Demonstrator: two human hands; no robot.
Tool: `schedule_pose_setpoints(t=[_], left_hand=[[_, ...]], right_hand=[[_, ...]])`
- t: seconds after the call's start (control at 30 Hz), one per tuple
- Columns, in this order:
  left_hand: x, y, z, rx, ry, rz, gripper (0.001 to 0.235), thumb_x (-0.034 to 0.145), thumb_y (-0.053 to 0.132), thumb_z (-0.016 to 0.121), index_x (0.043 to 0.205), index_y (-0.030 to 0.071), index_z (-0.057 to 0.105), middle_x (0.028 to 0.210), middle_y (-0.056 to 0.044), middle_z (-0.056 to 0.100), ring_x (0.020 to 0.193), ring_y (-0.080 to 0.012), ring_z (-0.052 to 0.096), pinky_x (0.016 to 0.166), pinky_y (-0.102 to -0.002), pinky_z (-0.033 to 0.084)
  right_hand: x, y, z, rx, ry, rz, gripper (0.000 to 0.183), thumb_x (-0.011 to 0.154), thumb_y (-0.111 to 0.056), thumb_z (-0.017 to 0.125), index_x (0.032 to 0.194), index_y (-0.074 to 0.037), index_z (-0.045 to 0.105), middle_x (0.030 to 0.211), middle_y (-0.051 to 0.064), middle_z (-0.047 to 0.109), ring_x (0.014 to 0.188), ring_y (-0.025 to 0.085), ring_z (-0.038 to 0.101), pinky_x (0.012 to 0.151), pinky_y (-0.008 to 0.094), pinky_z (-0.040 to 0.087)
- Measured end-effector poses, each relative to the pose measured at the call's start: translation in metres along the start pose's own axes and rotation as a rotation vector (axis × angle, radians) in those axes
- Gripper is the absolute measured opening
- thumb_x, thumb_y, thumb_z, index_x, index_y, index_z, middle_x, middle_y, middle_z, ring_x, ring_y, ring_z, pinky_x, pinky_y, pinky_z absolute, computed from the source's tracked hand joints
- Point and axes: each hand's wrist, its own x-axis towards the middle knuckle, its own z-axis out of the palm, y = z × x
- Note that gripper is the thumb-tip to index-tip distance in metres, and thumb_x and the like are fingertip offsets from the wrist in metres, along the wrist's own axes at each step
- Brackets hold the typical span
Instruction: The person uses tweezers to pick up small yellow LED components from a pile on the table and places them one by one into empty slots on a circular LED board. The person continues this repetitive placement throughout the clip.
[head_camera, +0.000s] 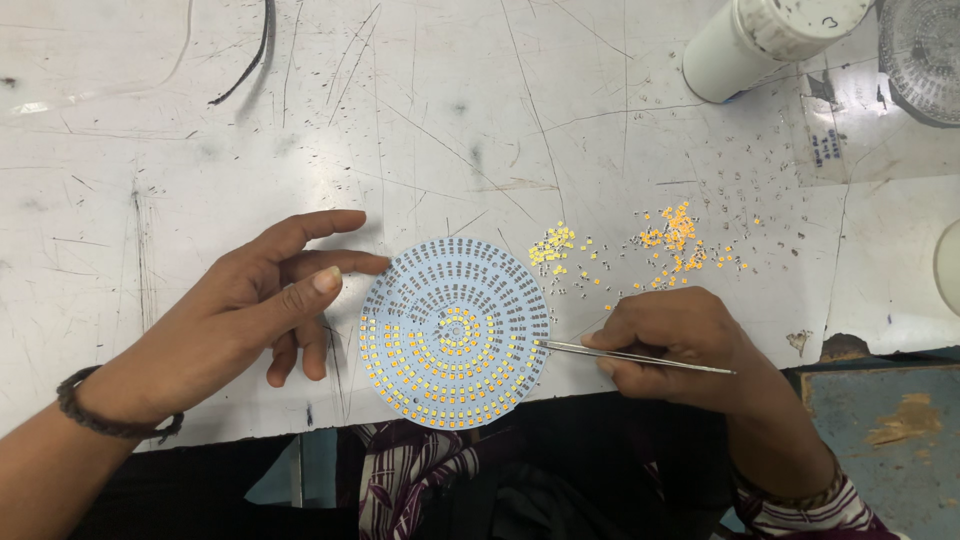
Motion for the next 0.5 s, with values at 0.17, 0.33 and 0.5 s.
schedule_pose_setpoints(t=[0.17,0.33,0.5], left_hand=[[-0.0007,-0.0038,-0.0015,-0.017,-0.007,0.004,0.070,0.094,0.041,0.055,0.152,0.006,0.041,0.130,-0.016,0.068,0.047,-0.0145,0.070,0.031,-0.024,0.051],[0.0010,-0.0021,-0.0024,0.001,0.003,-0.009,0.069,0.094,0.038,0.055,0.153,0.006,0.041,0.131,-0.016,0.068,0.047,-0.0158,0.070,0.031,-0.025,0.051],[-0.0004,-0.0041,-0.0026,-0.055,-0.016,-0.018,0.066,0.097,0.035,0.054,0.155,0.006,0.041,0.135,-0.017,0.067,0.049,-0.0156,0.070,0.033,-0.026,0.051]], right_hand=[[-0.0005,0.0003,0.0005,-0.020,-0.009,-0.018,0.015,0.077,-0.016,0.077,0.088,-0.006,0.076,0.066,0.003,0.068,0.052,0.012,0.064,0.047,0.027,0.046],[-0.0035,-0.0033,-0.0012,-0.052,0.142,-0.015,0.018,0.076,-0.015,0.076,0.090,-0.004,0.075,0.068,0.003,0.066,0.054,0.012,0.061,0.050,0.027,0.046],[-0.0049,-0.0038,0.0048,-0.121,0.423,0.153,0.018,0.078,-0.011,0.076,0.092,0.000,0.075,0.071,0.003,0.068,0.054,0.010,0.058,0.050,0.025,0.044]])
